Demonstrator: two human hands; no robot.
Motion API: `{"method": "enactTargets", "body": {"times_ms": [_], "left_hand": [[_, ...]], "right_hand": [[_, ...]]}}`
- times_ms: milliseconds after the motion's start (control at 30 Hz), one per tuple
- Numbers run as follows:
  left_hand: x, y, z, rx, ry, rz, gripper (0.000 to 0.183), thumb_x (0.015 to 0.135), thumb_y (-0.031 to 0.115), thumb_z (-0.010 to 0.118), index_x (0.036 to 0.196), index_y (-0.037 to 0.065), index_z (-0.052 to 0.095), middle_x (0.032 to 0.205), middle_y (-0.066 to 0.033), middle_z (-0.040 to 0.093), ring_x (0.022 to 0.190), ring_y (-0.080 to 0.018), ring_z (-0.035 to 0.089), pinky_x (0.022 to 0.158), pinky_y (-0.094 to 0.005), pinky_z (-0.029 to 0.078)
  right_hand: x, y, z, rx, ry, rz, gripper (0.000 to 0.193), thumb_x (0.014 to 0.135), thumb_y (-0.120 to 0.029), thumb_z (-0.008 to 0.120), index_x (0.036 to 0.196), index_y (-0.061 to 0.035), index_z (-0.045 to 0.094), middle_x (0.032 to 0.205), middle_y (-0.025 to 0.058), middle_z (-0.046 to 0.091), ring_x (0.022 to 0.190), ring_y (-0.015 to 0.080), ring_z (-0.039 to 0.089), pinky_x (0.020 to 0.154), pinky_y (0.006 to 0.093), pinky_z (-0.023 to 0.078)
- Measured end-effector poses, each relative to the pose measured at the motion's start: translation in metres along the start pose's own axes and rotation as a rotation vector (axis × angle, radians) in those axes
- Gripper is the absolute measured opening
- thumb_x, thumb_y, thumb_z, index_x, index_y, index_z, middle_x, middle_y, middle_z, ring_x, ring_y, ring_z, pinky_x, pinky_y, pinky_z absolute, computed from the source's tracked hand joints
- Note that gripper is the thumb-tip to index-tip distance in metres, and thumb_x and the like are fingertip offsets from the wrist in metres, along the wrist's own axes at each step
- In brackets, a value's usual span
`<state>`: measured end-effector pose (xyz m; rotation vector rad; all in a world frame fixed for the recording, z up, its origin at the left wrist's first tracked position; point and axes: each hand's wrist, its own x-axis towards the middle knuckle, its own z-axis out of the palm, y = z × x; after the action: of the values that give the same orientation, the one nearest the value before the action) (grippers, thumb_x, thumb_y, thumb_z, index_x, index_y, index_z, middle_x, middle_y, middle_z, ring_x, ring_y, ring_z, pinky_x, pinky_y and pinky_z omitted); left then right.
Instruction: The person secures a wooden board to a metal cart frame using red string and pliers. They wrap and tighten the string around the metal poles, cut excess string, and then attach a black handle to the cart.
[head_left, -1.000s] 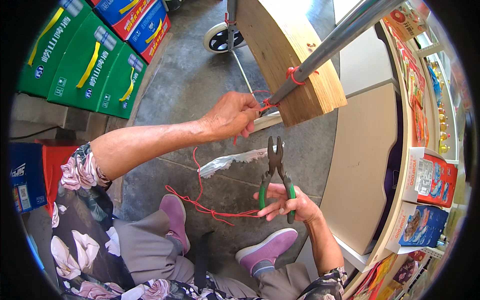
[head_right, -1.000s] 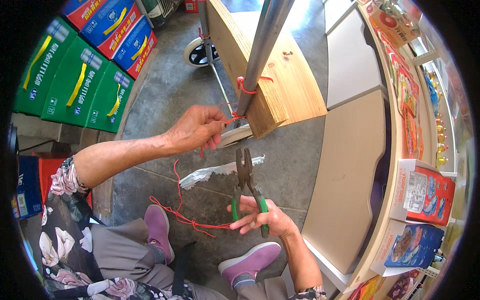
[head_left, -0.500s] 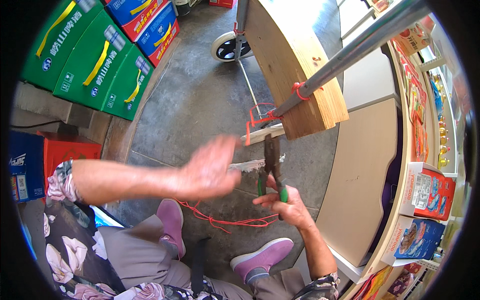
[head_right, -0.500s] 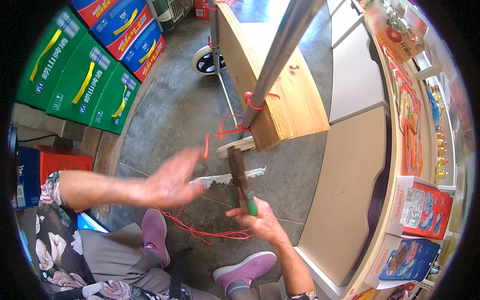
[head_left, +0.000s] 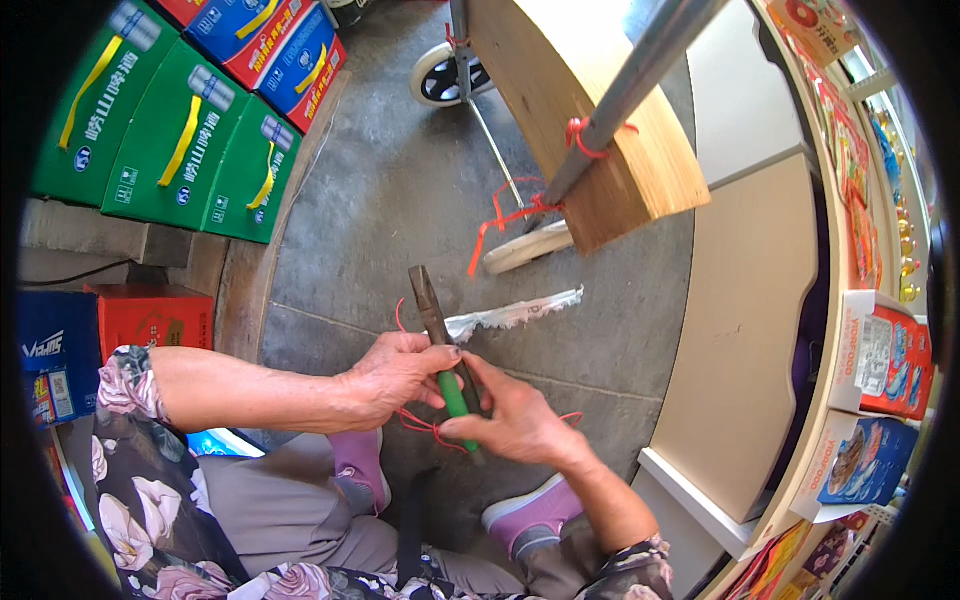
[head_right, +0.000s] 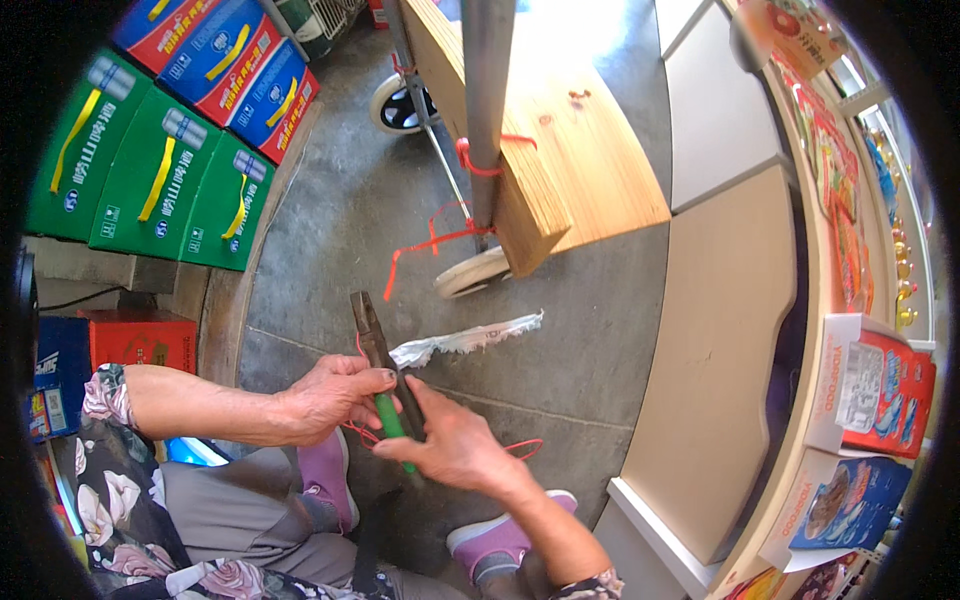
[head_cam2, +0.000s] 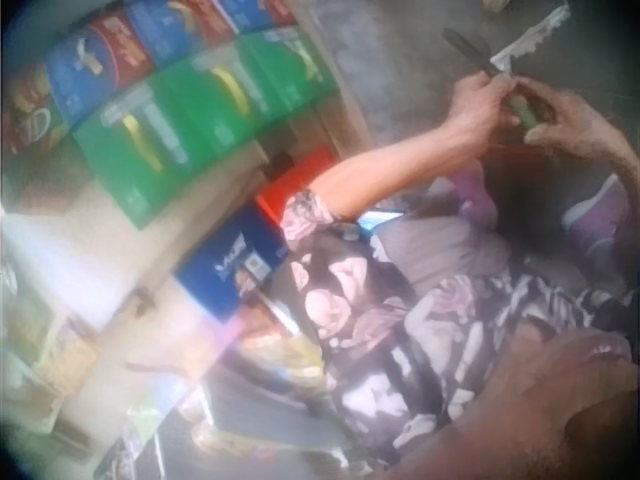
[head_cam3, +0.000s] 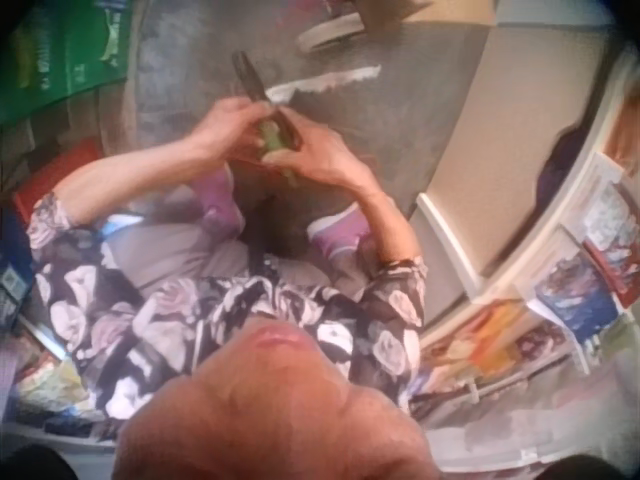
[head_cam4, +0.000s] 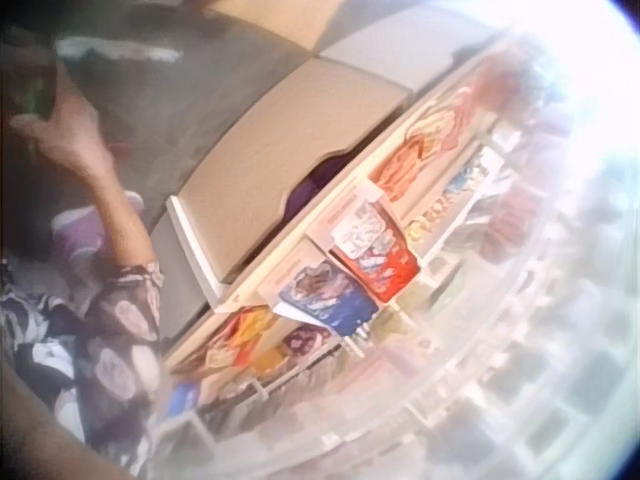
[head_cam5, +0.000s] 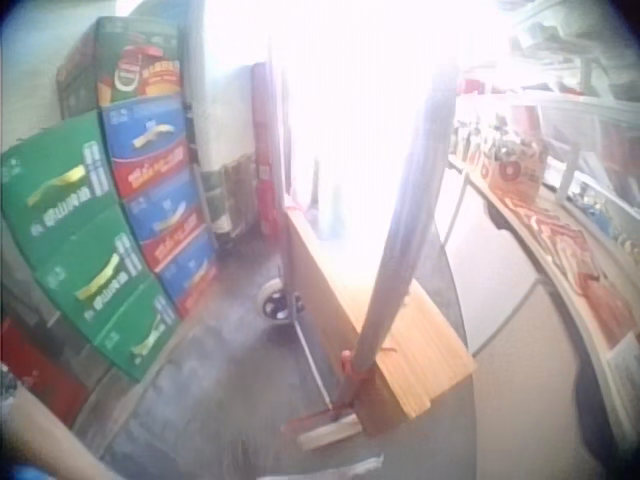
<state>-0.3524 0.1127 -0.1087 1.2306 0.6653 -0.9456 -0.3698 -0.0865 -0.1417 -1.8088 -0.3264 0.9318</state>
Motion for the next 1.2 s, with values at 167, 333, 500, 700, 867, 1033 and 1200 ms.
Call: {"method": "enactTargets", "body": {"times_ms": [167, 333, 500, 700, 867, 1033, 1200], "left_hand": [[-0.022, -0.015, -0.024, 0.042, -0.363, -0.169, 0.026, 0.093, 0.018, 0.053, 0.111, -0.001, 0.053, 0.103, -0.0132, 0.063, 0.094, -0.0191, 0.062, 0.084, -0.0315, 0.05], [-0.017, -0.006, -0.033, 0.234, -0.693, -0.124, 0.028, 0.093, 0.016, 0.052, 0.114, -0.001, 0.049, 0.101, -0.011, 0.06, 0.085, -0.019, 0.063, 0.078, -0.031, 0.049], [-0.012, 0.039, -0.026, 1.34, -0.569, 0.868, 0.041, 0.081, 0.011, 0.064, 0.117, 0.002, 0.049, 0.115, -0.0158, 0.054, 0.092, -0.0309, 0.061, 0.085, -0.036, 0.048], [-0.031, 0.112, -0.017, 1.257, 0.266, 1.357, 0.01, 0.08, 0.005, 0.062, 0.089, 0.002, 0.06, 0.08, -0.0137, 0.06, 0.072, -0.0294, 0.061, 0.062, -0.0355, 0.051], [-0.004, 0.141, 0.02, 1.488, 0.531, 1.394, 0.032, 0.086, 0.032, 0.06, 0.082, 0.001, 0.061, 0.071, -0.0179, 0.061, 0.069, -0.0302, 0.063, 0.061, -0.0359, 0.051], [0.026, 0.134, 0.034, 1.478, 0.268, 0.894, 0.025, 0.086, 0.026, 0.057, 0.093, 0.003, 0.063, 0.069, -0.0193, 0.062, 0.068, -0.0368, 0.061, 0.061, -0.0452, 0.048], [0.042, 0.113, 0.022, 1.344, 0.212, 0.875, 0.019, 0.085, 0.018, 0.053, 0.084, 0.001, 0.062, 0.071, -0.0191, 0.062, 0.069, -0.038, 0.061, 0.062, -0.0452, 0.048]], "right_hand": [[-0.005, 0.037, 0.02, 1.007, -0.393, 0.21, 0.052, 0.079, -0.019, 0.065, 0.123, 0.0034, 0.049, 0.109, 0.0099, 0.059, 0.089, 0.0149, 0.055, 0.071, 0.0259, 0.047], [-0.005, 0.034, 0.055, 1.271, -0.783, 0.047, 0.054, 0.075, -0.023, 0.066, 0.121, 0.0008, 0.052, 0.11, 0.0121, 0.059, 0.099, 0.0176, 0.054, 0.08, 0.0302, 0.044], [-0.016, 0.012, 0.011, 0.167, -0.394, -0.074, 0.048, 0.08, -0.028, 0.062, 0.117, 0.0001, 0.051, 0.103, 0.0135, 0.06, 0.096, 0.0245, 0.055, 0.088, 0.0335, 0.041], [-0.039, 0.002, -0.033, 0.199, -0.438, 0.154, 0.043, 0.076, -0.022, 0.064, 0.111, 0.0007, 0.054, 0.106, 0.0113, 0.06, 0.077, 0.0209, 0.058, 0.072, 0.032, 0.045], [-0.047, -0.001, -0.049, 0.486, -0.63, 0.456, 0.061, 0.078, -0.02, 0.062, 0.133, -0.0018, 0.042, 0.116, 0.0111, 0.06, 0.079, 0.0139, 0.061, 0.064, 0.0255, 0.046], [-0.052, -0.005, -0.062, 0.764, -0.495, 0.477, 0.076, 0.066, -0.009, 0.058, 0.137, 0.0022, 0.033, 0.117, 0.0193, 0.058, 0.079, 0.0231, 0.067, 0.056, 0.0246, 0.046], [-0.045, 0.001, -0.084, 0.656, -0.288, 0.371, 0.08, 0.057, 0.003, 0.047, 0.136, -0.0013, 0.034, 0.121, 0.0168, 0.055, 0.081, 0.0245, 0.067, 0.047, 0.0242, 0.041]]}}
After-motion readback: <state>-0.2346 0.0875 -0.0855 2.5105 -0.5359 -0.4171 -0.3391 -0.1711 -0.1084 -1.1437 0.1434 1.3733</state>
